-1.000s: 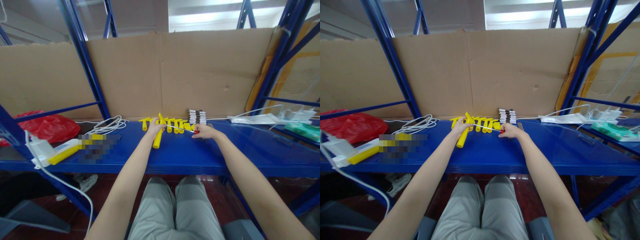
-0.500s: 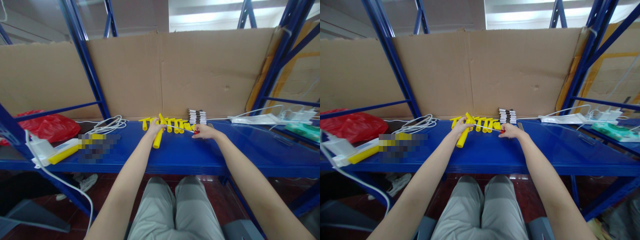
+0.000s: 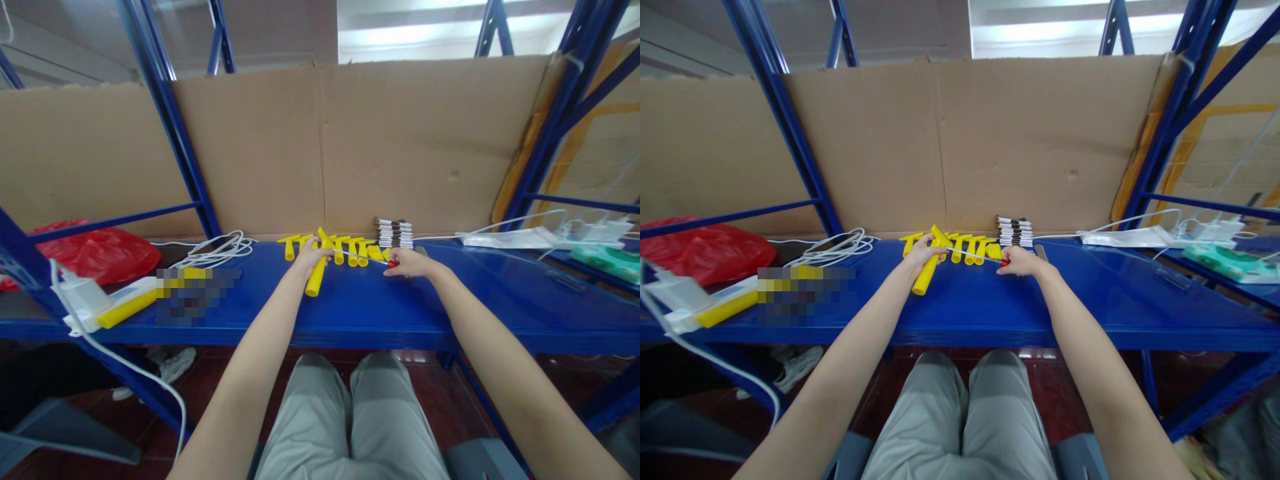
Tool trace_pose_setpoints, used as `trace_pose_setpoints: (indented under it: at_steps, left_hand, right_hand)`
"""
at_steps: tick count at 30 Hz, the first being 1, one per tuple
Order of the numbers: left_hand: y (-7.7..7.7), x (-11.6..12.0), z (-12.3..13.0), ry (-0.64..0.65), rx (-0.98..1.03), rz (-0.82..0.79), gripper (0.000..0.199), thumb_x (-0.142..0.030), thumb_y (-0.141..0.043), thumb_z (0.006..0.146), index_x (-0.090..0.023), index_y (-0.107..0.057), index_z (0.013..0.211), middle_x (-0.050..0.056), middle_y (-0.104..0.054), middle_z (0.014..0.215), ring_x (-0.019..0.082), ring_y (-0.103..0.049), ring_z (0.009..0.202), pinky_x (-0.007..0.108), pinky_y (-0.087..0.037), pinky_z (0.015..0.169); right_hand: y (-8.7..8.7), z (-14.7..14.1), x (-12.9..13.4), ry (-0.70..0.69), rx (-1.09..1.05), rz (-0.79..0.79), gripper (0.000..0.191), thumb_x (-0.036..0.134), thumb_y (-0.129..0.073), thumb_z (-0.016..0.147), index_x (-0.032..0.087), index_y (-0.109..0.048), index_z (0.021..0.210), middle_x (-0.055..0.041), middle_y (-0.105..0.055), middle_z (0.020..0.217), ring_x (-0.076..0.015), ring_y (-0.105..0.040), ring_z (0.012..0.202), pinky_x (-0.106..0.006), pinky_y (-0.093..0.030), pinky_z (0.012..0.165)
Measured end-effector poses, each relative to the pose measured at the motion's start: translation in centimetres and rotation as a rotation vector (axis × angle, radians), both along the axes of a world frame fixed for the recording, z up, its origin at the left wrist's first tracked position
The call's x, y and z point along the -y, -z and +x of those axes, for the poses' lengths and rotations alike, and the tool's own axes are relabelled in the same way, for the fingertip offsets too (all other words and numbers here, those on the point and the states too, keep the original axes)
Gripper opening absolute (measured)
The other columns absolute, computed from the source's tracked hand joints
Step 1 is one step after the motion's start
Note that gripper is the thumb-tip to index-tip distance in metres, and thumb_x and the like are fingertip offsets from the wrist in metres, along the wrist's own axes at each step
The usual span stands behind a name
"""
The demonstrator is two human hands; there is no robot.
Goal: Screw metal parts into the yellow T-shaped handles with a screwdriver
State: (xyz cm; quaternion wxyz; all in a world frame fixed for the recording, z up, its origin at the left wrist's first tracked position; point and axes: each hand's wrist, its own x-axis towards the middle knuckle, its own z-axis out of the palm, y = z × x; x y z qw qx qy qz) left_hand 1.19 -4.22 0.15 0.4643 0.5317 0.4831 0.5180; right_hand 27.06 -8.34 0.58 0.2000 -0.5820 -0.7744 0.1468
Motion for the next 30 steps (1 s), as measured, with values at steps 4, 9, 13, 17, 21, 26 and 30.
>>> trace_pose_setpoints:
  at_steps: [4, 9, 13, 17, 21, 26, 30]
  left_hand:
    - [0.1, 0.0, 0.0, 0.003, -0.013, 0.015, 0.052, -0.007, -0.075, 0.064, -0.018, -0.048, 0.106, -0.003, -0.062, 0.064, 0.009, -0.055, 0.045, 0.022, -0.045, 0.050]
    - [0.0, 0.1, 0.1, -0.019, -0.011, 0.009, 0.050, -0.005, -0.073, 0.066, -0.019, -0.047, 0.107, -0.006, -0.059, 0.060, 0.008, -0.054, 0.043, 0.019, -0.043, 0.048]
    - [0.0, 0.1, 0.1, -0.039, -0.016, -0.002, 0.053, -0.001, -0.071, 0.067, -0.018, -0.046, 0.111, -0.005, -0.060, 0.061, 0.009, -0.054, 0.044, 0.021, -0.045, 0.050]
    - [-0.1, 0.3, 0.1, -0.030, -0.025, -0.002, 0.052, 0.001, -0.067, 0.070, -0.017, -0.046, 0.113, -0.004, -0.061, 0.062, 0.009, -0.054, 0.044, 0.022, -0.045, 0.052]
    - [-0.3, 0.7, 0.2, -0.042, -0.002, 0.007, 0.050, 0.001, -0.068, 0.069, -0.018, -0.046, 0.110, -0.006, -0.059, 0.059, 0.007, -0.051, 0.041, 0.019, -0.042, 0.047]
    - [-0.4, 0.8, 0.3, -0.048, 0.014, 0.000, 0.052, -0.001, -0.073, 0.065, -0.017, -0.047, 0.107, -0.007, -0.057, 0.057, 0.007, -0.050, 0.039, 0.017, -0.039, 0.043]
    - [-0.3, 0.8, 0.4, -0.048, 0.015, 0.004, 0.053, -0.002, -0.074, 0.064, -0.018, -0.048, 0.108, -0.007, -0.057, 0.058, 0.007, -0.051, 0.040, 0.016, -0.038, 0.042]
  right_hand:
    - [0.1, 0.0, 0.0, 0.015, -0.019, -0.024, 0.037, 0.029, -0.076, 0.063, 0.022, -0.041, 0.069, 0.0062, -0.050, 0.057, -0.0088, -0.048, 0.048, -0.020, -0.034, 0.044]
    - [0.0, -0.2, 0.2, 0.029, -0.015, -0.030, 0.036, 0.026, -0.075, 0.066, 0.022, -0.040, 0.069, 0.0066, -0.049, 0.055, -0.0087, -0.048, 0.046, -0.020, -0.034, 0.042]
    - [-0.2, -0.2, 0.4, 0.037, -0.034, -0.056, 0.033, 0.025, -0.073, 0.070, 0.022, -0.040, 0.070, 0.0071, -0.048, 0.053, -0.0083, -0.047, 0.043, -0.020, -0.035, 0.041]
    - [0.0, 0.2, 0.4, 0.027, -0.060, -0.115, 0.034, 0.025, -0.075, 0.067, 0.022, -0.041, 0.072, 0.0070, -0.050, 0.054, -0.0085, -0.048, 0.043, -0.020, -0.037, 0.042]
    - [0.5, 0.9, -0.4, -0.016, -0.006, -0.149, 0.030, 0.028, -0.075, 0.064, 0.021, -0.047, 0.071, 0.0048, -0.055, 0.058, -0.0104, -0.051, 0.048, -0.022, -0.039, 0.046]
    - [0.8, 1.6, -1.3, -0.095, 0.093, -0.063, 0.030, 0.042, -0.077, 0.060, 0.020, -0.059, 0.071, -0.0013, -0.065, 0.071, -0.0175, -0.059, 0.067, -0.027, -0.045, 0.059]
    - [0.9, 1.8, -1.5, -0.122, 0.111, -0.056, 0.030, 0.045, -0.076, 0.060, 0.020, -0.066, 0.073, -0.0039, -0.068, 0.077, -0.0215, -0.062, 0.076, -0.030, -0.048, 0.066]
